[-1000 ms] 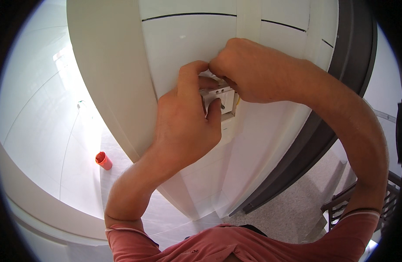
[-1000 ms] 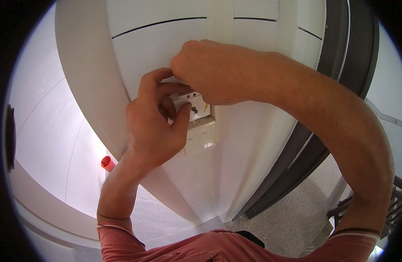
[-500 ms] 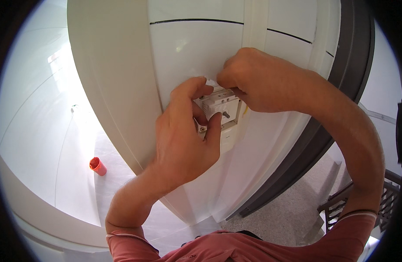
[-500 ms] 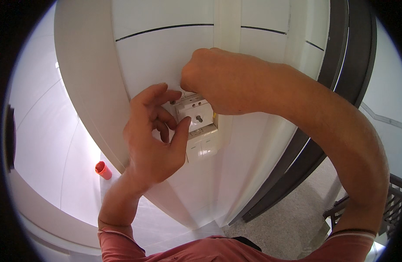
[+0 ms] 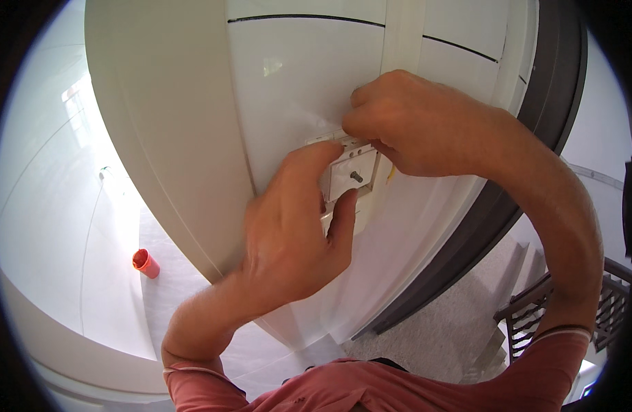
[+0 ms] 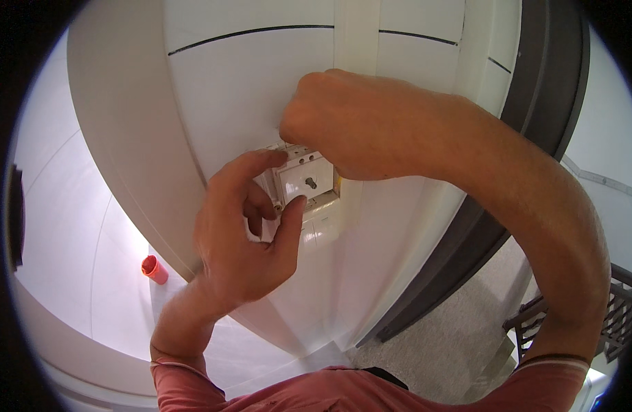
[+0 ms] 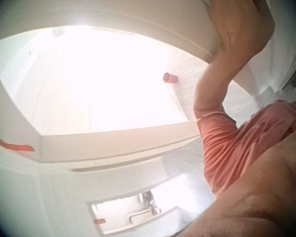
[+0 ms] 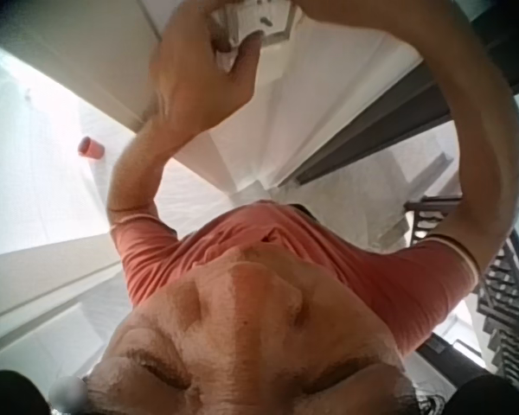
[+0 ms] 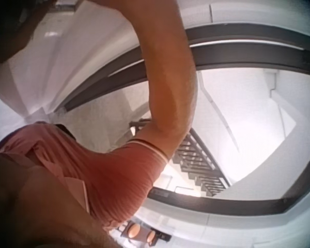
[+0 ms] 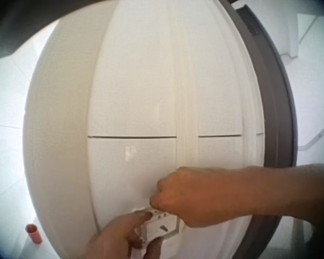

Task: The person uses a screwdriver to secure wires into a terminal block, inserts the component into a wall-mounted electrical box, and then snaps a plastic faceplate over the unit.

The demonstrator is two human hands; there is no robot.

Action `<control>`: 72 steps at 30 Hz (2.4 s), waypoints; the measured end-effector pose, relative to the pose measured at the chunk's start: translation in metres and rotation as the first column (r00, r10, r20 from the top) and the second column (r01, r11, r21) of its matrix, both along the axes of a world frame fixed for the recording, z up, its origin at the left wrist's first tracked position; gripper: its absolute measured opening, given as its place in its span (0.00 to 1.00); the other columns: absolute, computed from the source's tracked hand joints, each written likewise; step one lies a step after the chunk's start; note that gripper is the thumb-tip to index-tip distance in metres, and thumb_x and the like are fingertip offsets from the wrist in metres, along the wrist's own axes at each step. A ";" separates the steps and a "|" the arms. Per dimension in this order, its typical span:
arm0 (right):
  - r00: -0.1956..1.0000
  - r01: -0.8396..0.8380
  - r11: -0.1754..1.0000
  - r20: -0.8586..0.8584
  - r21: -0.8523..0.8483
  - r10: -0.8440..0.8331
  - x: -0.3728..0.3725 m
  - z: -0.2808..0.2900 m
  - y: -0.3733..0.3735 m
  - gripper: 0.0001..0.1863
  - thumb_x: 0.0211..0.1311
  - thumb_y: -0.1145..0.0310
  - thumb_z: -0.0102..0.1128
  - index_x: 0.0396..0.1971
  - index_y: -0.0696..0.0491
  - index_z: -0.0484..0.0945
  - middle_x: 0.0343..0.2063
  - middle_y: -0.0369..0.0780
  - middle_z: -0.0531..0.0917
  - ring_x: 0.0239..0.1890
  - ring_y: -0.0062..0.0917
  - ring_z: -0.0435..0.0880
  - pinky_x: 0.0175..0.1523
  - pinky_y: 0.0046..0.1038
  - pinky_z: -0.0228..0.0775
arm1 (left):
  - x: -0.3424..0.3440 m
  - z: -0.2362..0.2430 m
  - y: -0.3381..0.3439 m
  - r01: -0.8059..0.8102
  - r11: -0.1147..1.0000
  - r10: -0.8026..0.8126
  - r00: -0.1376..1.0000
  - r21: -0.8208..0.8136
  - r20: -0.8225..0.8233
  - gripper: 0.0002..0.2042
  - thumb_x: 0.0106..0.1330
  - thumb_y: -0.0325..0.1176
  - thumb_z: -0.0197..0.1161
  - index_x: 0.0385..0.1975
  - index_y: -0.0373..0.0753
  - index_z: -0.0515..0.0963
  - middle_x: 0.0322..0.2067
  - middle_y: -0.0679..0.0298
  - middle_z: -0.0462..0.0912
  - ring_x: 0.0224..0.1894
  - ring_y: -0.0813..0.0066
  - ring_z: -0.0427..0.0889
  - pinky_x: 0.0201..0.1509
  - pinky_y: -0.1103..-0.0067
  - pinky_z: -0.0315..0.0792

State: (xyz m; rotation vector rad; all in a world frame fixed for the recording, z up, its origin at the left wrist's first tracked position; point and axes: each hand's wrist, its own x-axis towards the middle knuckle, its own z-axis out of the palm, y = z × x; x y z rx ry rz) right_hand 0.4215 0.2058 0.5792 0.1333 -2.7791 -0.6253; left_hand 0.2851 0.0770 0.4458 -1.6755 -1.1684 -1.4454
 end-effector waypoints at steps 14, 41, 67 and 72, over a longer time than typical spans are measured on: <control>0.995 0.050 0.977 0.074 0.205 -0.066 0.000 -0.001 -0.013 0.07 0.59 0.79 0.63 0.34 0.58 0.89 0.32 0.48 0.88 0.40 0.44 0.90 0.45 0.40 0.84 | -0.003 0.000 0.000 -0.044 0.993 0.044 0.999 -0.111 -0.003 0.27 0.54 0.17 0.74 0.55 0.32 0.73 0.39 0.61 0.85 0.22 0.77 0.77 0.23 0.80 0.70; 0.625 -0.474 0.761 -0.778 -0.442 -0.063 0.104 -0.066 -0.033 0.07 0.65 0.80 0.57 0.41 0.64 0.80 0.42 0.48 0.86 0.36 0.29 0.87 0.39 0.28 0.76 | -0.033 0.130 0.026 -0.393 0.866 -0.111 0.453 -0.310 -0.885 0.12 0.50 0.19 0.74 0.35 0.35 0.89 0.38 0.64 0.88 0.45 0.64 0.83 0.47 0.71 0.83; 0.224 -0.713 0.588 -0.919 -0.382 -0.325 0.099 -0.165 -0.058 0.14 0.74 0.78 0.60 0.56 0.60 0.72 0.53 0.55 0.83 0.44 0.34 0.90 0.43 0.26 0.86 | -0.017 0.145 0.046 -0.459 0.796 -0.283 0.293 -0.394 -0.913 0.07 0.57 0.18 0.67 0.35 0.30 0.84 0.38 0.56 0.84 0.52 0.59 0.79 0.56 0.69 0.79; 0.199 -0.778 0.518 -0.921 -0.357 -0.335 0.078 -0.177 -0.056 0.17 0.70 0.82 0.64 0.55 0.60 0.72 0.54 0.56 0.82 0.47 0.36 0.90 0.47 0.29 0.87 | -0.017 0.144 0.047 -0.386 0.787 -0.354 0.358 -0.482 -0.864 0.06 0.60 0.18 0.67 0.36 0.31 0.84 0.39 0.56 0.83 0.52 0.58 0.79 0.56 0.68 0.78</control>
